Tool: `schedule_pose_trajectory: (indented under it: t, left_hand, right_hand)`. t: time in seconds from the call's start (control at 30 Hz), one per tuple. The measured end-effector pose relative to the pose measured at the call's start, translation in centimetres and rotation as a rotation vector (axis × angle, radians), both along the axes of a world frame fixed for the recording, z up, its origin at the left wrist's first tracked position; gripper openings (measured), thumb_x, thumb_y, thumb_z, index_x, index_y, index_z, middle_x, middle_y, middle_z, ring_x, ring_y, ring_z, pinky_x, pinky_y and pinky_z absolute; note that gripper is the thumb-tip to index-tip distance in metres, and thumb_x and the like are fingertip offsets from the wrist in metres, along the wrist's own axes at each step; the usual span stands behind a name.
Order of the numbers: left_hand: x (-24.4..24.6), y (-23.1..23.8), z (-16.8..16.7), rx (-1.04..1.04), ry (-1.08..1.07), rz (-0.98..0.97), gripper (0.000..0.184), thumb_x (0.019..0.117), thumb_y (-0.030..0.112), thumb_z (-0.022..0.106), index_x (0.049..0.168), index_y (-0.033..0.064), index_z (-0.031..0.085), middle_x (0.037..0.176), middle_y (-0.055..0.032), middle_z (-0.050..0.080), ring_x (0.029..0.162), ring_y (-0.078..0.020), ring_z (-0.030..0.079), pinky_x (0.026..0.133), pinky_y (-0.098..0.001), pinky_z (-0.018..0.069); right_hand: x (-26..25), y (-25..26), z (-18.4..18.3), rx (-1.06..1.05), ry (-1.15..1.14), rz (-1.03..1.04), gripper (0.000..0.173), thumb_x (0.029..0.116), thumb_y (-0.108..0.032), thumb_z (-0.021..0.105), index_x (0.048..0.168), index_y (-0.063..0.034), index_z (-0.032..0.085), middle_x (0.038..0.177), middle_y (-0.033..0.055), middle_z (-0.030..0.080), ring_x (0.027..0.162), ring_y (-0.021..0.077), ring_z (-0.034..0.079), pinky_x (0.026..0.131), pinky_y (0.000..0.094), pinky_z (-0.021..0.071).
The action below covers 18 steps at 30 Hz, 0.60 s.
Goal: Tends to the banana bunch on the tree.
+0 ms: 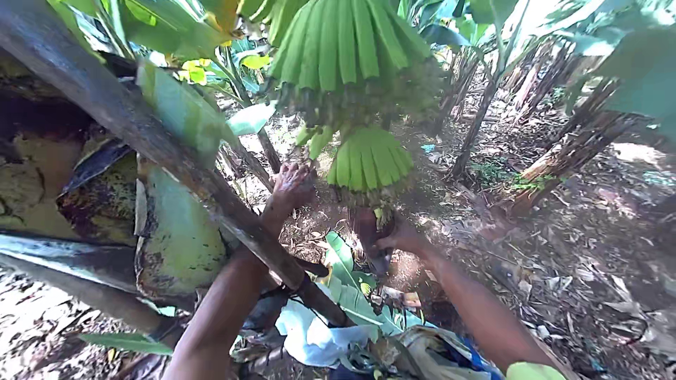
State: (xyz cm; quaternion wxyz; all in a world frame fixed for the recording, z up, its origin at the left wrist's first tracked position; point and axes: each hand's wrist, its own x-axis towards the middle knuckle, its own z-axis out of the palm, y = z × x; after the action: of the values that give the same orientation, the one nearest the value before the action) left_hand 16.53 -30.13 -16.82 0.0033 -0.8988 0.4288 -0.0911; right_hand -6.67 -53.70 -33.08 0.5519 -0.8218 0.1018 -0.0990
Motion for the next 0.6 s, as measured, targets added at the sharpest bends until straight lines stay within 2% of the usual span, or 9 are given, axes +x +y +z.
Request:
schedule_pose_trajectory:
  t: [0.07, 0.13, 0.17, 0.2, 0.27, 0.37, 0.47, 0.53, 0.6]
  left_hand:
    - [-1.2, 1.3, -1.9, 0.018, 0.138, 0.054, 0.064, 0.0793, 0.033, 0.083, 0.138, 0.0162, 0.063, 0.138, -0.0162, 0.062, 0.128, -0.0438, 0.054, 0.102, -0.0685, 0.0416]
    - [-3.4, -0.1, 1.8, 0.367, 0.472, 0.103, 0.061, 0.0985, 0.022, 0.066, 0.155, 0.0137, 0.044, 0.158, -0.0147, 0.044, 0.146, -0.0375, 0.041, 0.117, -0.0598, 0.0355]
    - [-2.4, -0.2, -0.1, 0.202, 0.468, -0.071, 0.05, 0.0909, 0.017, 0.072, 0.139, 0.0062, 0.06, 0.139, -0.0204, 0.061, 0.13, -0.0398, 0.056, 0.107, -0.0603, 0.0455]
    - [-1.4, -0.7, -1.9, 0.047, 0.491, -0.195, 0.044, 0.087, 0.015, 0.074, 0.13, 0.0051, 0.067, 0.126, -0.0212, 0.067, 0.119, -0.0396, 0.063, 0.101, -0.0609, 0.0491]
    - [-1.1, -2.3, -3.8, -0.073, 0.555, -0.316, 0.042, 0.0883, 0.017, 0.073, 0.129, 0.0086, 0.067, 0.121, -0.0166, 0.07, 0.114, -0.034, 0.066, 0.099, -0.0582, 0.0508]
    - [-2.9, -3.0, -4.8, -0.227, 0.606, -0.419, 0.028, 0.0909, 0.02, 0.073, 0.116, 0.0067, 0.07, 0.107, -0.0116, 0.072, 0.101, -0.0231, 0.068, 0.093, -0.0476, 0.0545]
    - [-5.8, -2.9, -1.8, -0.113, 0.684, -0.302, 0.03, 0.1012, 0.021, 0.059, 0.116, -0.0019, 0.069, 0.112, -0.0211, 0.07, 0.109, -0.0312, 0.066, 0.099, -0.0531, 0.0486]
    - [-5.5, -2.5, -1.4, -0.045, 0.659, -0.238, 0.035, 0.1042, 0.023, 0.053, 0.122, -0.005, 0.066, 0.121, -0.0261, 0.067, 0.118, -0.0377, 0.062, 0.104, -0.0574, 0.0439]
    - [-4.7, -2.1, -1.2, -0.013, 0.625, -0.186, 0.039, 0.1056, 0.025, 0.052, 0.127, -0.0049, 0.064, 0.128, -0.0269, 0.064, 0.125, -0.039, 0.059, 0.108, -0.0576, 0.041]
  right_hand:
    - [-0.2, 0.0, -0.3, 0.035, -0.054, -0.029, 0.122, 0.0476, -0.041, 0.101, 0.148, -0.0062, 0.04, 0.125, 0.0052, 0.068, 0.113, 0.0111, 0.067, 0.101, 0.0358, 0.0577]
    - [-0.2, 0.0, 0.1, 0.026, -0.055, -0.054, 0.122, 0.0481, -0.04, 0.101, 0.147, -0.0035, 0.04, 0.124, 0.0068, 0.068, 0.113, 0.0114, 0.067, 0.101, 0.0356, 0.0576]
    - [-0.2, 0.0, 0.1, 0.007, -0.039, -0.066, 0.123, 0.0485, -0.042, 0.1, 0.148, -0.0028, 0.039, 0.124, 0.0069, 0.069, 0.112, 0.0113, 0.067, 0.1, 0.0356, 0.0577]
    - [-0.2, 0.0, 0.1, -0.014, -0.016, -0.08, 0.124, 0.0488, -0.043, 0.1, 0.149, -0.0032, 0.039, 0.123, 0.0066, 0.069, 0.111, 0.0109, 0.068, 0.099, 0.0355, 0.058]
    - [0.1, 0.5, 0.2, -0.061, 0.038, -0.114, 0.123, 0.0498, -0.047, 0.098, 0.149, -0.0051, 0.039, 0.123, 0.0068, 0.069, 0.111, 0.0121, 0.067, 0.099, 0.0375, 0.0579]
    - [1.3, 2.2, -0.2, -0.112, 0.055, -0.186, 0.121, 0.0514, -0.049, 0.098, 0.149, -0.0052, 0.041, 0.123, 0.0101, 0.068, 0.11, 0.0171, 0.068, 0.099, 0.042, 0.0572]
    - [2.7, 4.4, -0.7, -0.022, 0.006, -0.177, 0.122, 0.0554, -0.045, 0.098, 0.152, -0.005, 0.035, 0.126, 0.0129, 0.066, 0.113, 0.019, 0.067, 0.1, 0.042, 0.0567]
    - [3.1, 4.0, -0.8, 0.072, 0.003, -0.099, 0.101, 0.0697, -0.035, 0.093, 0.151, -0.0051, 0.04, 0.128, 0.013, 0.066, 0.113, 0.02, 0.068, 0.099, 0.0418, 0.0577]
    - [3.0, 1.7, 1.0, 0.17, -0.017, -0.132, 0.056, 0.0898, -0.019, 0.073, 0.141, -0.0023, 0.055, 0.127, 0.0158, 0.067, 0.108, 0.0238, 0.069, 0.093, 0.0441, 0.0589]
